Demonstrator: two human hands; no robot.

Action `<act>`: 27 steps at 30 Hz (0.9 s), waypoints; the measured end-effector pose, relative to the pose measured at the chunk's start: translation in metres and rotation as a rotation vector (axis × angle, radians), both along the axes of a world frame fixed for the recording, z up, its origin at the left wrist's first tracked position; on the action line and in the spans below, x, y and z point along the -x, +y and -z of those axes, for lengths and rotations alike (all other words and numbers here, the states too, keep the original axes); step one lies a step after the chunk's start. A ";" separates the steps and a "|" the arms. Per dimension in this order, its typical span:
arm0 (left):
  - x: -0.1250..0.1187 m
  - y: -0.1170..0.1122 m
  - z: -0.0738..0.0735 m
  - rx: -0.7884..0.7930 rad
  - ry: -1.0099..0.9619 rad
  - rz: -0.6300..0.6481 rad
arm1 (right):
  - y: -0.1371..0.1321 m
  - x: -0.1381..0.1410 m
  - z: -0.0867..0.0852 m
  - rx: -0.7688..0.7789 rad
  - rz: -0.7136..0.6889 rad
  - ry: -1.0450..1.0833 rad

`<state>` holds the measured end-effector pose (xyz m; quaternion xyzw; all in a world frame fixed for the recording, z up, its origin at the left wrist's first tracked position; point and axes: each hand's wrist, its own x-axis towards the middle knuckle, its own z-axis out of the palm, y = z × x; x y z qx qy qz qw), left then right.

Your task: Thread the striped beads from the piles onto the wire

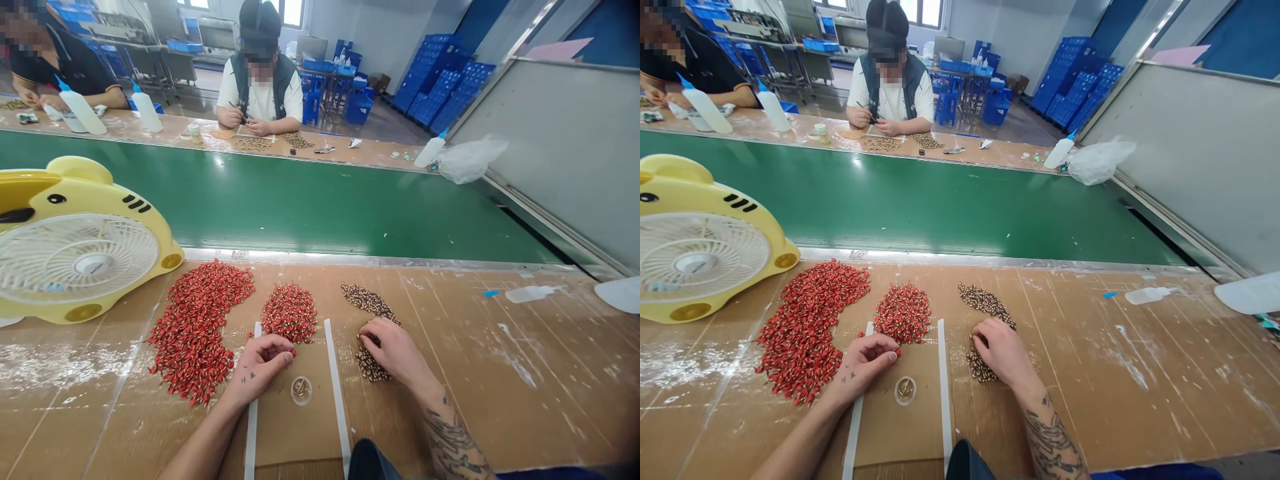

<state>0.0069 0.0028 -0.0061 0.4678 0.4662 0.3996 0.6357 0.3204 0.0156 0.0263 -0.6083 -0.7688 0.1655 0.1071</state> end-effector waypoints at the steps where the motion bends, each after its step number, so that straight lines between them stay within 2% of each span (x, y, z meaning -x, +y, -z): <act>1: 0.000 0.000 0.000 0.001 -0.001 -0.001 | -0.001 0.002 -0.001 -0.009 0.022 0.050; 4: -0.002 0.000 -0.001 0.002 -0.009 -0.004 | -0.006 0.018 -0.005 -0.001 0.067 0.267; 8: -0.003 -0.002 0.001 -0.022 0.025 -0.016 | -0.011 0.061 -0.009 0.054 -0.056 0.564; 11: -0.003 -0.003 0.005 -0.087 0.086 -0.028 | -0.011 0.094 -0.008 0.036 -0.106 0.680; 16: -0.004 -0.004 0.001 -0.232 0.138 -0.042 | -0.011 0.119 -0.003 0.027 -0.094 0.680; 21: -0.004 -0.002 -0.009 -0.344 0.233 -0.031 | -0.014 0.119 0.001 0.072 -0.041 0.655; 27: -0.003 -0.004 -0.006 -0.417 0.305 -0.018 | -0.014 0.120 -0.002 0.072 -0.070 0.614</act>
